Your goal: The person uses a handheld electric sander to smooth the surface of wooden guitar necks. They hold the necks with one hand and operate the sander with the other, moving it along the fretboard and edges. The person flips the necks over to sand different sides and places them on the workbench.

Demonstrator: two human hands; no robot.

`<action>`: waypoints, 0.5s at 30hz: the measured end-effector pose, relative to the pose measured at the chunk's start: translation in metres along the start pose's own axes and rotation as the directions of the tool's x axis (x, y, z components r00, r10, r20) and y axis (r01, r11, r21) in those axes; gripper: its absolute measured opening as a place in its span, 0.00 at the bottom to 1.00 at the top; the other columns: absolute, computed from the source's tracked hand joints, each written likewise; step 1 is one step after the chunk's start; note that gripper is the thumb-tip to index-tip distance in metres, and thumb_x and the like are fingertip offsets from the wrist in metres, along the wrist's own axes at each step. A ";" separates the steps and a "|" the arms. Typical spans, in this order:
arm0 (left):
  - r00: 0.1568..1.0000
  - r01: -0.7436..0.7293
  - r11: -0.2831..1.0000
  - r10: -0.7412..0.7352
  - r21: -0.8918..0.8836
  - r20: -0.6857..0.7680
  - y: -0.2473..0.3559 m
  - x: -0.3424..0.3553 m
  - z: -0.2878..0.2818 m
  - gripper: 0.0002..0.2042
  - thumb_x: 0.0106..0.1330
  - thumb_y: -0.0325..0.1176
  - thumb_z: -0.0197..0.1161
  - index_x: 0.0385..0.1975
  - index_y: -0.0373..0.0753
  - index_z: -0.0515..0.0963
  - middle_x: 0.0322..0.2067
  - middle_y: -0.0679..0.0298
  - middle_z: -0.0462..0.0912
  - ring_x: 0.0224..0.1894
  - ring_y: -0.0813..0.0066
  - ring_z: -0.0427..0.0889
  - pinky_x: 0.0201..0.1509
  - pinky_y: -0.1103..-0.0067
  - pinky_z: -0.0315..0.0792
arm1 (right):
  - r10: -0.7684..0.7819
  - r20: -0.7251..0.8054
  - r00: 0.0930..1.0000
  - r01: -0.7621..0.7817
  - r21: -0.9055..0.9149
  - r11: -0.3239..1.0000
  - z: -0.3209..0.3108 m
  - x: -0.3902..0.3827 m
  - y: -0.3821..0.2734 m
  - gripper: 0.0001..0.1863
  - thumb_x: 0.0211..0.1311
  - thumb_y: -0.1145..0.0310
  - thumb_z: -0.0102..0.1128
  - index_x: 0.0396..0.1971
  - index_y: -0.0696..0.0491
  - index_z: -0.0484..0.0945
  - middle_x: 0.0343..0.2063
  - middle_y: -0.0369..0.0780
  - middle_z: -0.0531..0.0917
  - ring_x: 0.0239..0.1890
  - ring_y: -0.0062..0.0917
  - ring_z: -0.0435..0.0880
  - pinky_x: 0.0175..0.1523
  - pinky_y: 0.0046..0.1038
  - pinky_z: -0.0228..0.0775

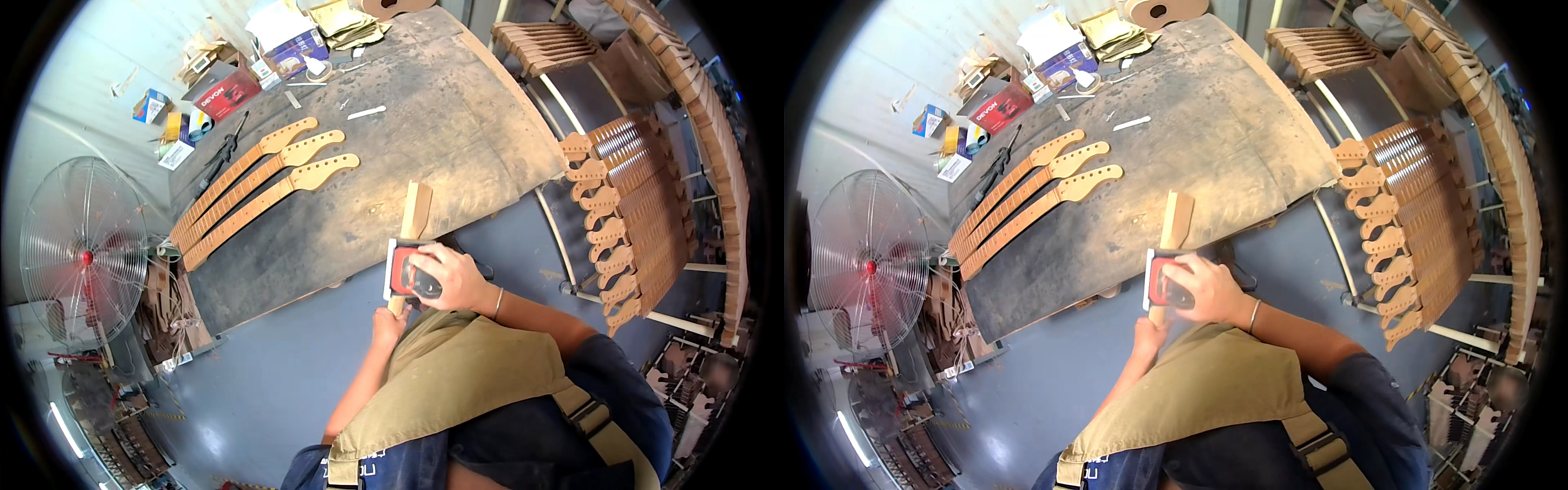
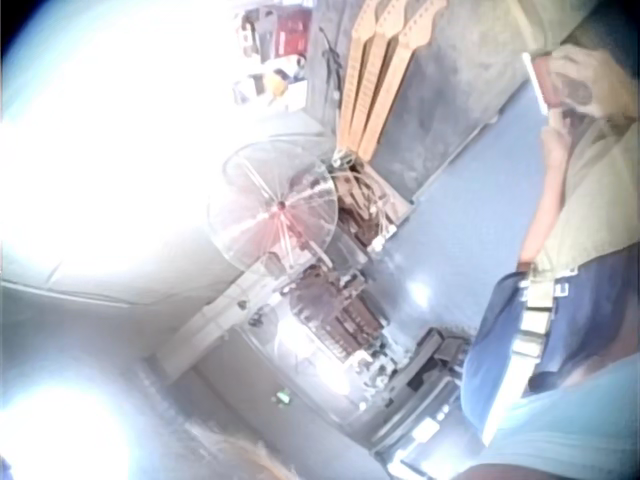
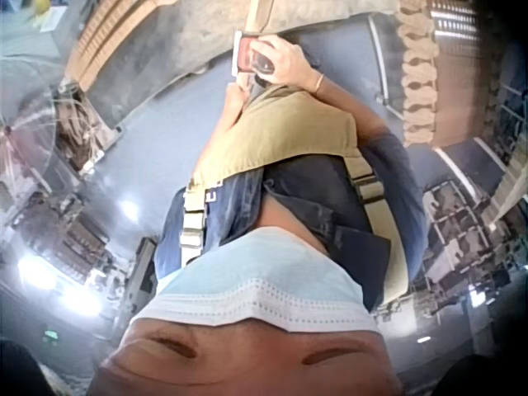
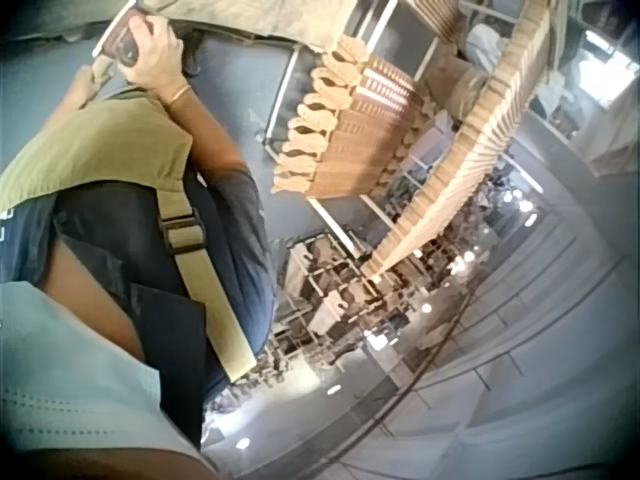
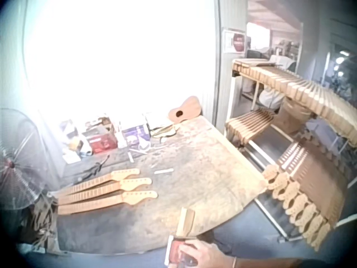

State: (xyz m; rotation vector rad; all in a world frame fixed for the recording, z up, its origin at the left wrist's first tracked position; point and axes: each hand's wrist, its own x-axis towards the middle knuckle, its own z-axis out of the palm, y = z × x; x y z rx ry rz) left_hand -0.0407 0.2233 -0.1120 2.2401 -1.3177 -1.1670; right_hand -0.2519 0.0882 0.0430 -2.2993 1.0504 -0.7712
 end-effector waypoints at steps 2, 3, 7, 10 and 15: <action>0.996 -0.088 0.994 0.087 -0.072 -0.007 -0.007 0.002 0.001 0.28 0.64 0.51 0.81 0.31 0.23 0.86 0.27 0.32 0.86 0.35 0.35 0.91 0.35 0.56 0.83 | -0.020 0.067 0.998 0.019 0.011 1.000 -0.006 -0.001 -0.002 0.36 0.46 0.61 0.83 0.60 0.45 0.81 0.54 0.43 0.82 0.48 0.40 0.90 0.40 0.37 0.86; 0.999 -0.037 0.997 0.038 -0.061 0.021 -0.005 0.002 0.000 0.28 0.64 0.50 0.81 0.30 0.22 0.86 0.26 0.33 0.86 0.33 0.36 0.91 0.34 0.56 0.83 | -0.013 0.056 0.998 0.014 -0.015 1.000 -0.009 0.002 0.000 0.36 0.46 0.61 0.83 0.60 0.45 0.81 0.54 0.43 0.82 0.48 0.40 0.90 0.40 0.37 0.86; 0.991 0.089 0.995 -0.083 -0.049 0.109 0.016 0.000 -0.015 0.27 0.65 0.48 0.81 0.28 0.23 0.86 0.22 0.40 0.86 0.26 0.45 0.90 0.30 0.59 0.81 | 0.004 0.011 1.000 -0.004 -0.010 1.000 -0.002 0.004 0.006 0.37 0.46 0.61 0.83 0.61 0.44 0.81 0.54 0.43 0.82 0.48 0.40 0.90 0.41 0.38 0.86; 0.995 0.050 0.996 -0.043 -0.073 0.094 0.019 -0.002 -0.020 0.26 0.65 0.48 0.81 0.27 0.24 0.86 0.18 0.47 0.85 0.20 0.56 0.88 0.27 0.62 0.80 | 0.017 0.092 0.996 -0.017 0.007 1.000 -0.006 0.001 0.002 0.36 0.46 0.62 0.83 0.60 0.45 0.82 0.53 0.43 0.82 0.49 0.41 0.90 0.42 0.40 0.86; 0.998 0.031 0.998 -0.027 -0.059 0.062 0.004 0.002 -0.009 0.26 0.66 0.48 0.81 0.26 0.24 0.85 0.16 0.51 0.84 0.16 0.63 0.86 0.25 0.64 0.79 | 0.052 -0.012 0.999 -0.051 0.027 0.998 -0.008 0.010 0.004 0.35 0.47 0.63 0.83 0.60 0.45 0.82 0.54 0.42 0.83 0.49 0.41 0.90 0.44 0.39 0.86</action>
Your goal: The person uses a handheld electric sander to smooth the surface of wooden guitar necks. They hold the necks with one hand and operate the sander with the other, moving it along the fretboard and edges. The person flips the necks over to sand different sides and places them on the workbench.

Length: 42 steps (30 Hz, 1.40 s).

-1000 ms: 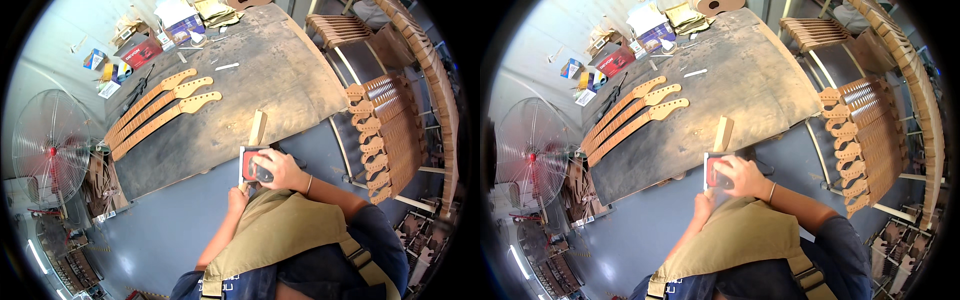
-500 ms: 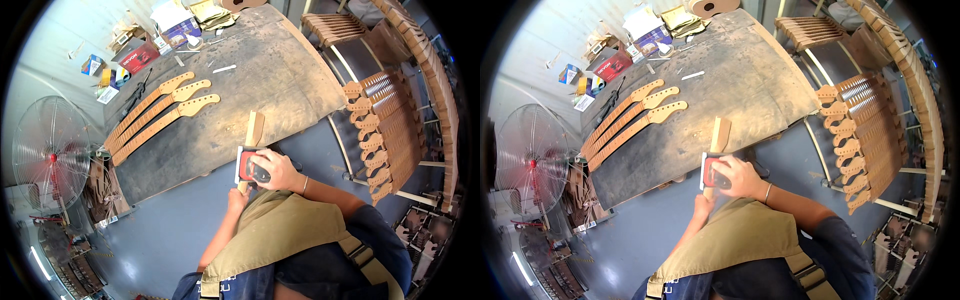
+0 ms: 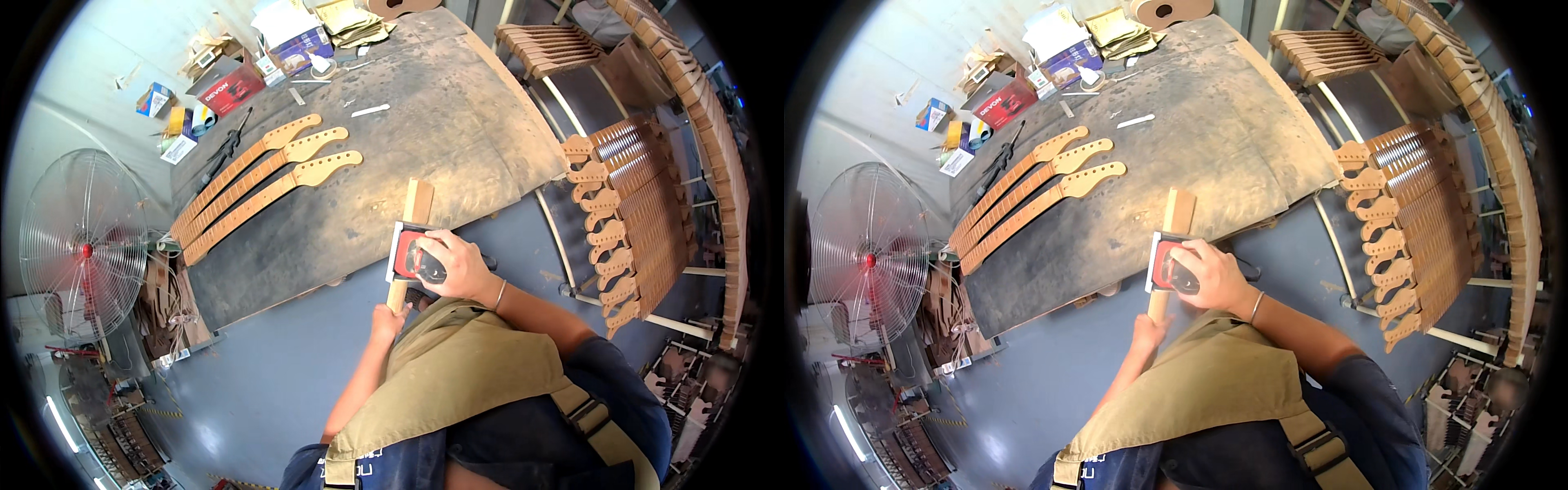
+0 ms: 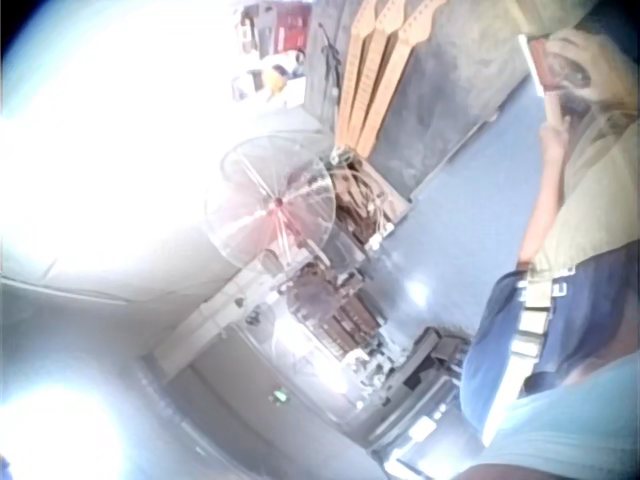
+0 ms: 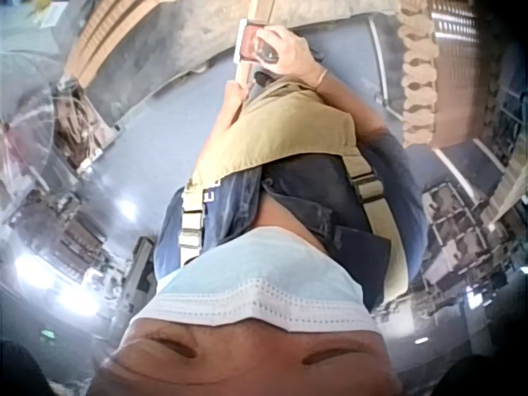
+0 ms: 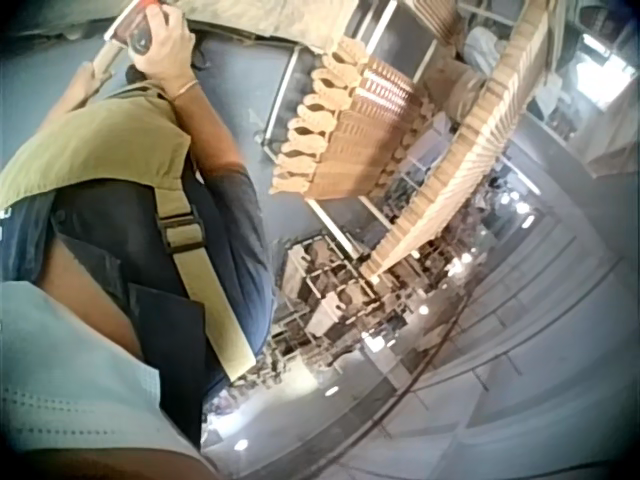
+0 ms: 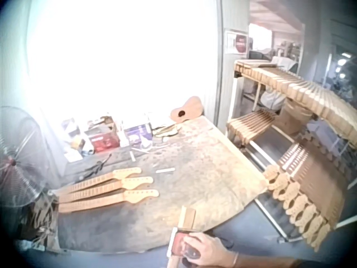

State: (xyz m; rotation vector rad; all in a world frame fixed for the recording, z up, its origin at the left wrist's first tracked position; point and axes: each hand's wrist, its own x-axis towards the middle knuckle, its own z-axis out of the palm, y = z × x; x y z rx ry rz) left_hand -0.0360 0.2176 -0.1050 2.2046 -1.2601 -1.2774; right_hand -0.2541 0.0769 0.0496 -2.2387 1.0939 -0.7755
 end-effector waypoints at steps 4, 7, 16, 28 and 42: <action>1.000 0.024 1.000 -0.024 -0.012 0.005 0.004 -0.001 -0.003 0.25 0.66 0.47 0.81 0.26 0.25 0.85 0.16 0.52 0.84 0.17 0.65 0.86 0.25 0.65 0.79 | -0.035 0.070 0.997 0.033 0.021 0.999 -0.002 -0.006 0.003 0.35 0.47 0.63 0.83 0.60 0.45 0.81 0.54 0.42 0.83 0.48 0.41 0.90 0.44 0.39 0.86; 0.991 0.089 0.993 -0.080 -0.080 0.110 0.014 -0.002 -0.009 0.22 0.67 0.44 0.80 0.26 0.27 0.85 0.16 0.55 0.83 0.17 0.70 0.84 0.24 0.67 0.79 | -0.003 0.042 0.999 0.002 0.003 1.000 0.001 -0.002 0.006 0.36 0.47 0.61 0.83 0.60 0.45 0.81 0.54 0.44 0.83 0.48 0.43 0.90 0.44 0.41 0.86; 0.944 0.276 0.855 -0.156 -0.440 0.290 0.027 -0.002 -0.033 0.13 0.61 0.32 0.83 0.32 0.29 0.86 0.23 0.60 0.87 0.21 0.74 0.85 0.24 0.73 0.78 | -0.041 0.112 0.993 0.048 -0.058 0.997 0.018 -0.001 0.010 0.38 0.45 0.59 0.84 0.61 0.44 0.80 0.56 0.44 0.79 0.52 0.42 0.87 0.43 0.43 0.84; 0.921 0.339 0.903 -0.262 -0.263 0.288 0.038 0.005 -0.036 0.08 0.55 0.23 0.77 0.30 0.23 0.86 0.22 0.53 0.88 0.19 0.69 0.86 0.24 0.71 0.83 | -0.110 0.152 0.982 0.117 -0.039 0.992 0.022 0.018 0.013 0.36 0.45 0.61 0.83 0.59 0.43 0.81 0.55 0.41 0.79 0.52 0.39 0.88 0.39 0.40 0.84; 0.903 0.363 0.878 -0.249 -0.313 0.349 0.028 0.011 -0.032 0.09 0.54 0.20 0.77 0.30 0.23 0.84 0.23 0.53 0.87 0.19 0.69 0.86 0.23 0.70 0.83 | -0.101 0.117 0.988 0.104 -0.017 0.994 0.010 0.037 0.015 0.35 0.44 0.65 0.83 0.58 0.44 0.81 0.55 0.42 0.81 0.51 0.40 0.89 0.43 0.38 0.85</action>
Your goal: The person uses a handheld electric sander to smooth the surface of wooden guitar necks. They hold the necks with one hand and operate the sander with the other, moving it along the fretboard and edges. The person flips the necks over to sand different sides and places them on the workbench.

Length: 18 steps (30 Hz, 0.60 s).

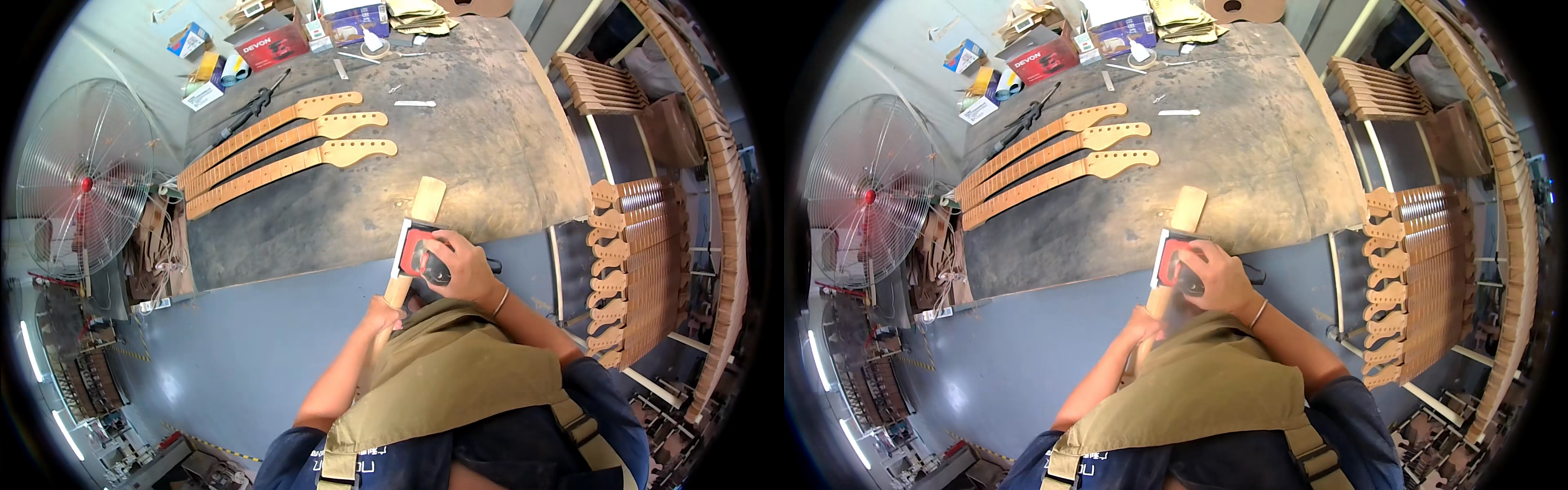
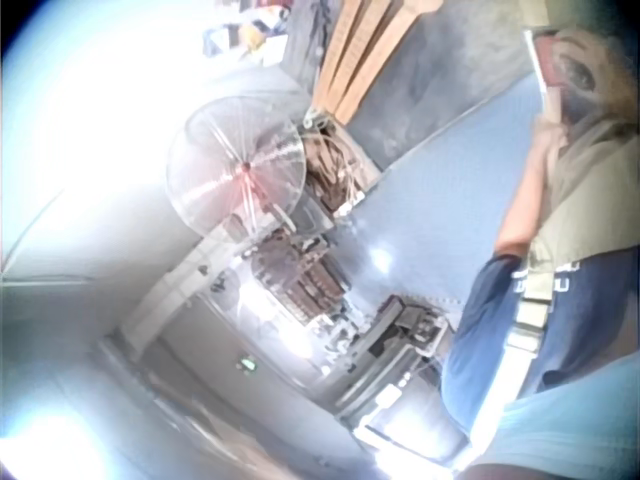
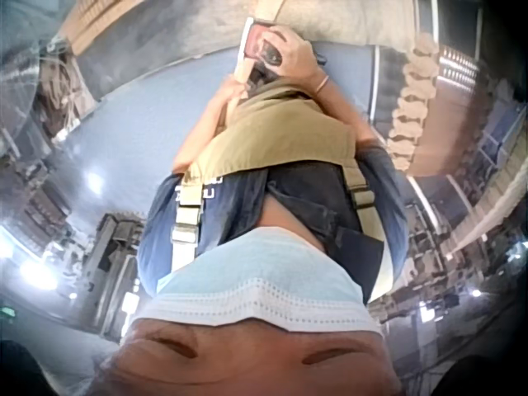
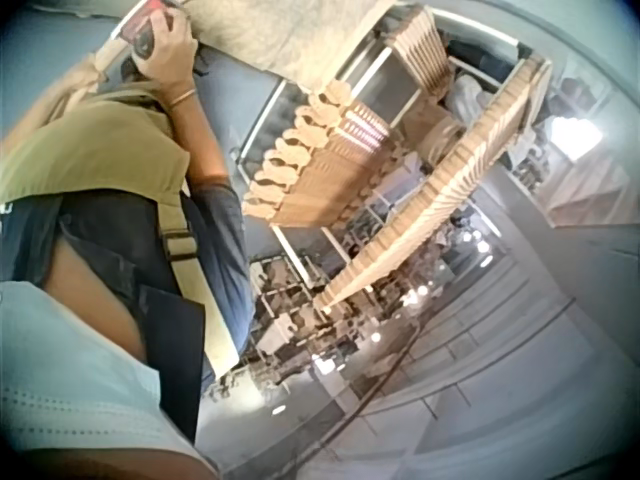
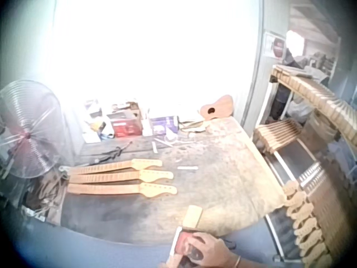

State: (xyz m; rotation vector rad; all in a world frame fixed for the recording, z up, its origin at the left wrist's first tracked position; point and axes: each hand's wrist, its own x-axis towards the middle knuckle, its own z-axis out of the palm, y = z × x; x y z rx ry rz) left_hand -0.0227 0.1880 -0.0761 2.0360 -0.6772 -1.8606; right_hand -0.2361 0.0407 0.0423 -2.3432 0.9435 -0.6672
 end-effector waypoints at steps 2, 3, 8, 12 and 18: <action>1.000 0.020 0.997 -0.019 -0.073 0.003 0.005 -0.005 0.000 0.09 0.55 0.20 0.77 0.31 0.23 0.84 0.22 0.53 0.87 0.19 0.69 0.86 0.23 0.71 0.83 | -0.024 -0.016 1.000 0.024 0.029 0.999 0.005 -0.002 0.003 0.35 0.44 0.65 0.83 0.58 0.44 0.81 0.55 0.42 0.81 0.51 0.40 0.88 0.44 0.38 0.85; 1.000 0.020 0.997 -0.019 -0.077 0.006 0.005 -0.005 -0.001 0.09 0.55 0.20 0.77 0.31 0.23 0.84 0.22 0.54 0.86 0.19 0.69 0.86 0.23 0.71 0.82 | -0.036 -0.026 0.999 0.037 0.046 0.998 0.007 -0.002 0.002 0.35 0.44 0.64 0.83 0.58 0.44 0.81 0.55 0.42 0.81 0.52 0.40 0.88 0.44 0.38 0.85; 0.999 0.040 0.994 -0.039 -0.098 0.011 0.006 -0.008 -0.004 0.09 0.56 0.20 0.79 0.32 0.24 0.84 0.23 0.54 0.86 0.20 0.69 0.86 0.23 0.71 0.82 | 0.022 0.054 0.998 -0.024 0.039 0.999 -0.002 0.002 0.004 0.37 0.42 0.63 0.84 0.58 0.43 0.81 0.57 0.42 0.81 0.53 0.41 0.88 0.47 0.39 0.85; 1.000 0.015 0.996 -0.013 -0.093 0.024 0.013 -0.011 -0.006 0.10 0.56 0.20 0.80 0.32 0.24 0.84 0.23 0.55 0.86 0.20 0.70 0.85 0.24 0.72 0.82 | -0.006 0.025 1.000 0.005 0.042 0.999 0.004 0.000 0.009 0.37 0.43 0.63 0.84 0.59 0.42 0.81 0.57 0.41 0.81 0.53 0.40 0.88 0.46 0.39 0.85; 1.000 -0.016 0.995 0.018 -0.096 0.022 0.015 -0.019 -0.008 0.09 0.56 0.27 0.79 0.30 0.28 0.86 0.21 0.58 0.86 0.21 0.72 0.83 0.26 0.72 0.78 | 0.041 0.035 0.999 -0.041 0.024 0.999 -0.002 0.005 0.008 0.36 0.45 0.62 0.83 0.59 0.42 0.81 0.55 0.42 0.82 0.53 0.40 0.88 0.46 0.41 0.84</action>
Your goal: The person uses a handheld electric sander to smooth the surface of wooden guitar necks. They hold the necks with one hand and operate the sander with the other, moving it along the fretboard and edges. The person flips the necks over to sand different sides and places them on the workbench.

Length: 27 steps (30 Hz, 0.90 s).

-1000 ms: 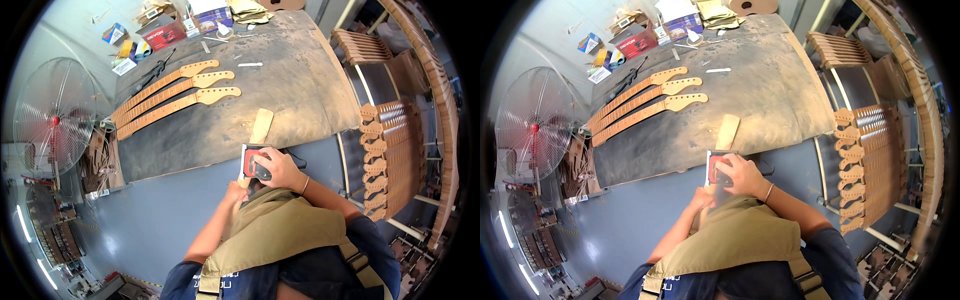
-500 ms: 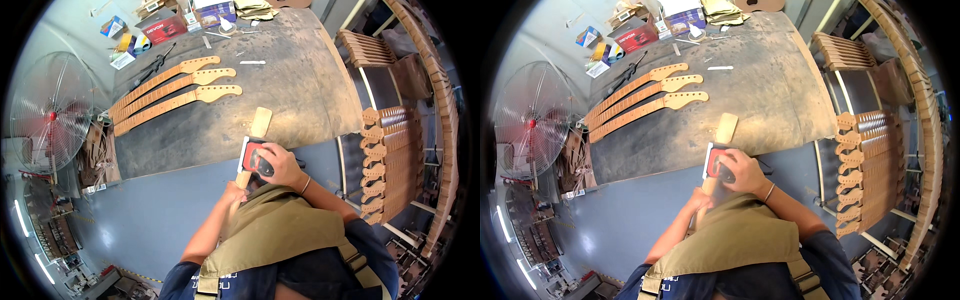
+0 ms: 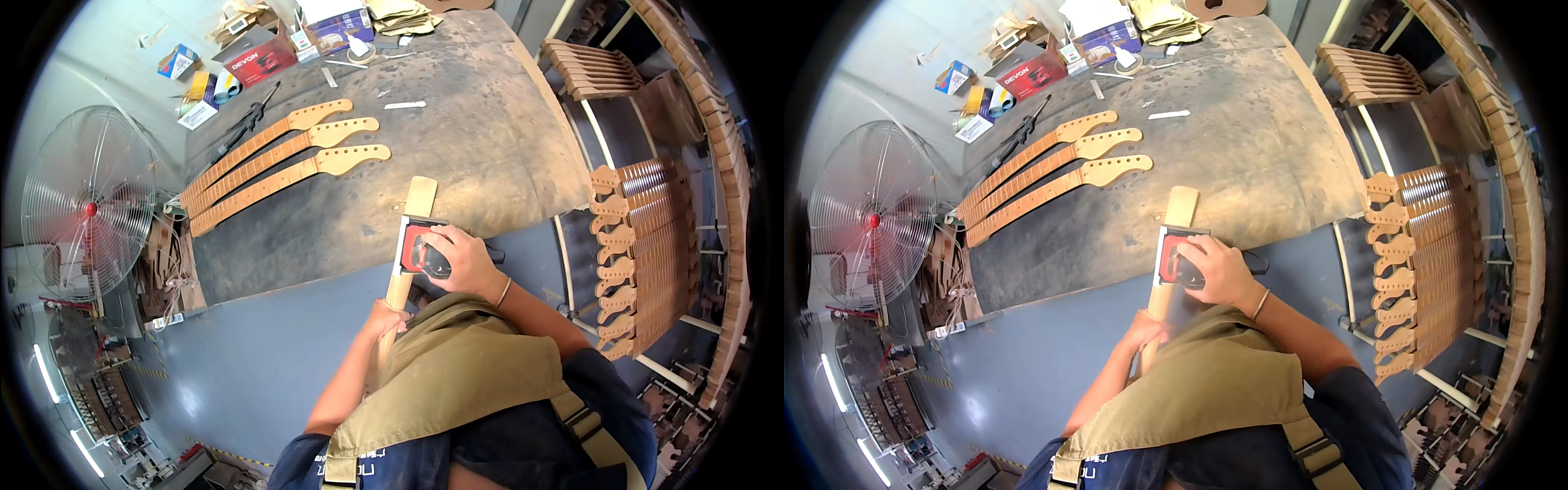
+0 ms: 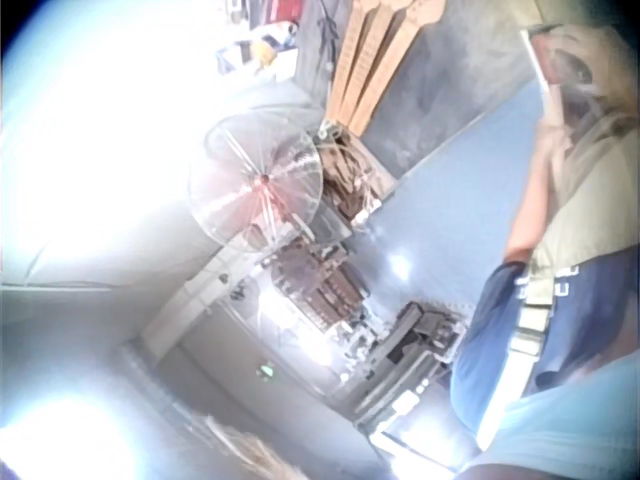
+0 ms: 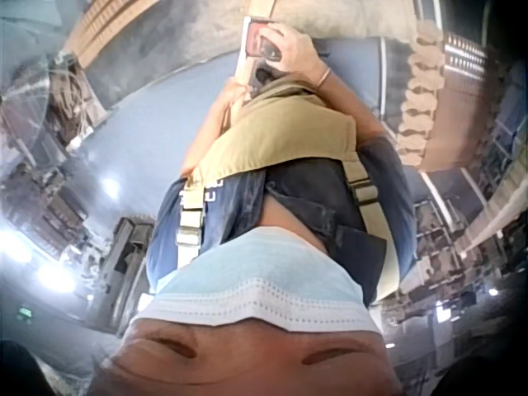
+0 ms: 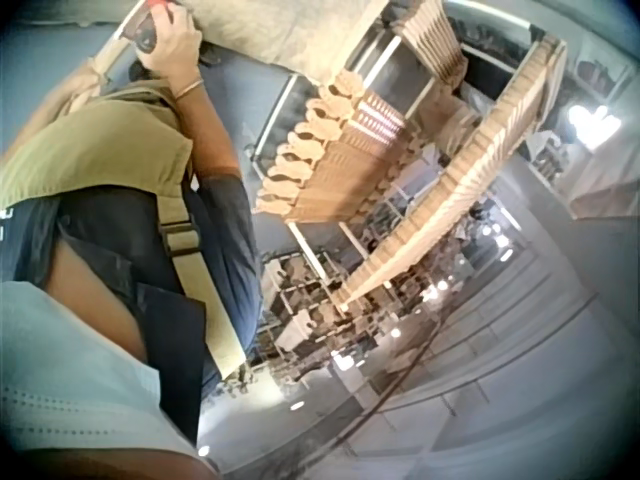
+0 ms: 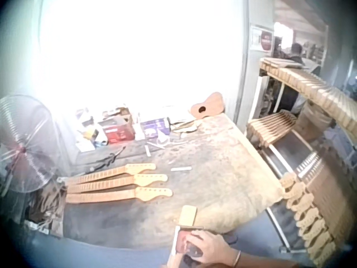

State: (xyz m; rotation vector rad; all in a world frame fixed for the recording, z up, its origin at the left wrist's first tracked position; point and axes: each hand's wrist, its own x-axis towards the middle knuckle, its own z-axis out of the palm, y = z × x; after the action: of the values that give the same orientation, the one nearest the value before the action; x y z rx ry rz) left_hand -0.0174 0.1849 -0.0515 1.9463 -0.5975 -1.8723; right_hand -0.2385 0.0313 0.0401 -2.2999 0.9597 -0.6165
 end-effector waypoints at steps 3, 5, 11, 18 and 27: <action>1.000 0.027 0.999 -0.027 -0.020 0.013 0.007 0.000 0.000 0.11 0.57 0.20 0.80 0.33 0.24 0.84 0.23 0.56 0.85 0.20 0.70 0.84 0.24 0.72 0.83 | -0.018 0.077 0.997 0.017 0.015 1.000 -0.005 0.001 -0.003 0.36 0.45 0.63 0.83 0.59 0.43 0.81 0.56 0.42 0.83 0.54 0.40 0.88 0.48 0.42 0.85; 0.999 0.037 0.999 -0.037 -0.010 0.032 -0.003 0.008 -0.003 0.11 0.57 0.21 0.80 0.33 0.24 0.84 0.23 0.56 0.85 0.21 0.70 0.84 0.24 0.72 0.83 | -0.057 0.176 0.983 0.054 0.022 0.998 -0.012 0.003 -0.006 0.36 0.46 0.63 0.83 0.60 0.43 0.80 0.57 0.42 0.83 0.55 0.41 0.88 0.50 0.42 0.85; 0.996 0.058 0.993 -0.051 -0.106 0.068 -0.013 0.014 -0.004 0.12 0.56 0.21 0.81 0.34 0.24 0.83 0.23 0.57 0.85 0.21 0.70 0.84 0.24 0.72 0.82 | -0.036 0.013 0.999 0.036 -0.001 0.999 -0.003 0.006 -0.004 0.33 0.47 0.64 0.82 0.58 0.43 0.81 0.53 0.41 0.84 0.51 0.39 0.89 0.42 0.41 0.86; 0.991 0.063 0.987 -0.045 -0.147 0.122 -0.003 0.007 -0.007 0.12 0.56 0.21 0.81 0.36 0.25 0.84 0.25 0.57 0.86 0.20 0.71 0.84 0.23 0.73 0.79 | -0.046 -0.029 0.999 0.045 -0.045 0.998 -0.006 0.014 -0.004 0.33 0.47 0.63 0.83 0.56 0.44 0.81 0.52 0.41 0.85 0.49 0.40 0.90 0.45 0.40 0.86; 0.991 0.023 0.996 -0.010 -0.092 0.131 0.010 -0.005 -0.011 0.11 0.57 0.28 0.80 0.33 0.27 0.86 0.20 0.58 0.86 0.20 0.72 0.83 0.26 0.72 0.76 | -0.019 0.025 0.999 0.019 -0.001 1.000 -0.015 0.015 -0.002 0.33 0.48 0.63 0.83 0.57 0.49 0.82 0.51 0.43 0.87 0.49 0.42 0.90 0.48 0.40 0.87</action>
State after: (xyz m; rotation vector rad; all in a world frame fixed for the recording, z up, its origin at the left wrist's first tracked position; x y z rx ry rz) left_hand -0.0068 0.1792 -0.0414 1.7863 -0.5228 -2.0121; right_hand -0.2364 0.0163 0.0553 -2.3152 0.9273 -0.5937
